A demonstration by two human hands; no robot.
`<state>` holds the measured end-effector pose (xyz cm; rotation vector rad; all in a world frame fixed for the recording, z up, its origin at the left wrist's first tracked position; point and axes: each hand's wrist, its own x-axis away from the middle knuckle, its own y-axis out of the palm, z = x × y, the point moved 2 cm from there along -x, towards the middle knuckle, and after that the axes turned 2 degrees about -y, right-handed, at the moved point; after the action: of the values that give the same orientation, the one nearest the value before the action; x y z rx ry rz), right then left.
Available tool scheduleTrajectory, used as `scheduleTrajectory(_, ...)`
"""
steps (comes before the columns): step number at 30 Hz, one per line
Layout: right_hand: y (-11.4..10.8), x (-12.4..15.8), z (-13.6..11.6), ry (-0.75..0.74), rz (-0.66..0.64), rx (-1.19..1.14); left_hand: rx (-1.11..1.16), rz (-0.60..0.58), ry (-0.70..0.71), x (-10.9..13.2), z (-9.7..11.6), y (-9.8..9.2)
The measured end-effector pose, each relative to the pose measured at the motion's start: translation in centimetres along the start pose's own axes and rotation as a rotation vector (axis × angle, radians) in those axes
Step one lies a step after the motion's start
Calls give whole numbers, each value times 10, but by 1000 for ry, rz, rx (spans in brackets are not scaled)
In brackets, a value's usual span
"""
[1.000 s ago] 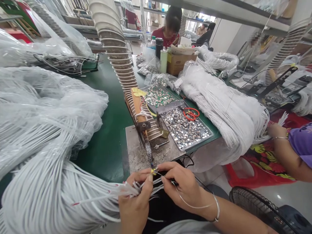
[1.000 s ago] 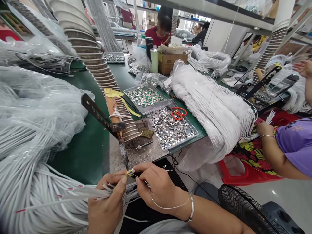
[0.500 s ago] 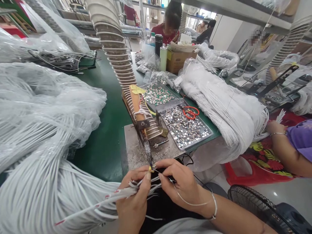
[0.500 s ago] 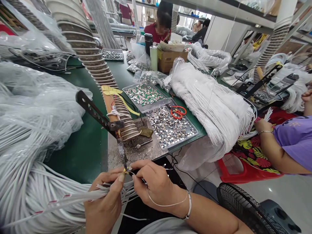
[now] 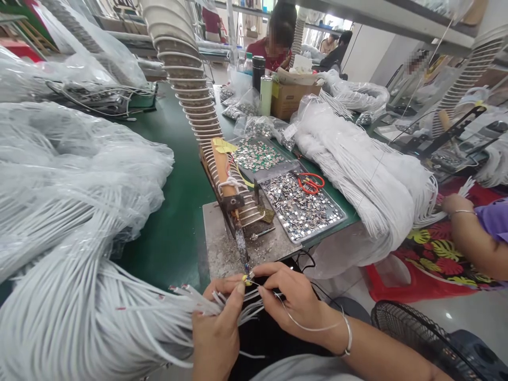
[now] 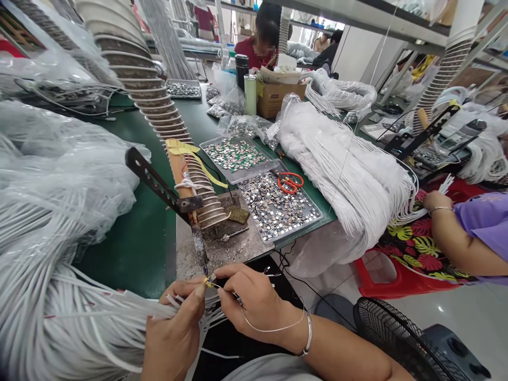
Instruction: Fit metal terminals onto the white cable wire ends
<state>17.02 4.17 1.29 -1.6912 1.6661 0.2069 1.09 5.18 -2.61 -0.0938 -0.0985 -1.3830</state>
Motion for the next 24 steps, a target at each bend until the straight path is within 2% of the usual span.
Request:
scheduleTrajectory(5, -1, -4, -2, -29, 43, -14, 100, -27, -82, -2, 2, 2)
scheduleTrajectory(24, -3, -17, -6, -47, 75, -26, 154, 70, -82, -3, 29, 12)
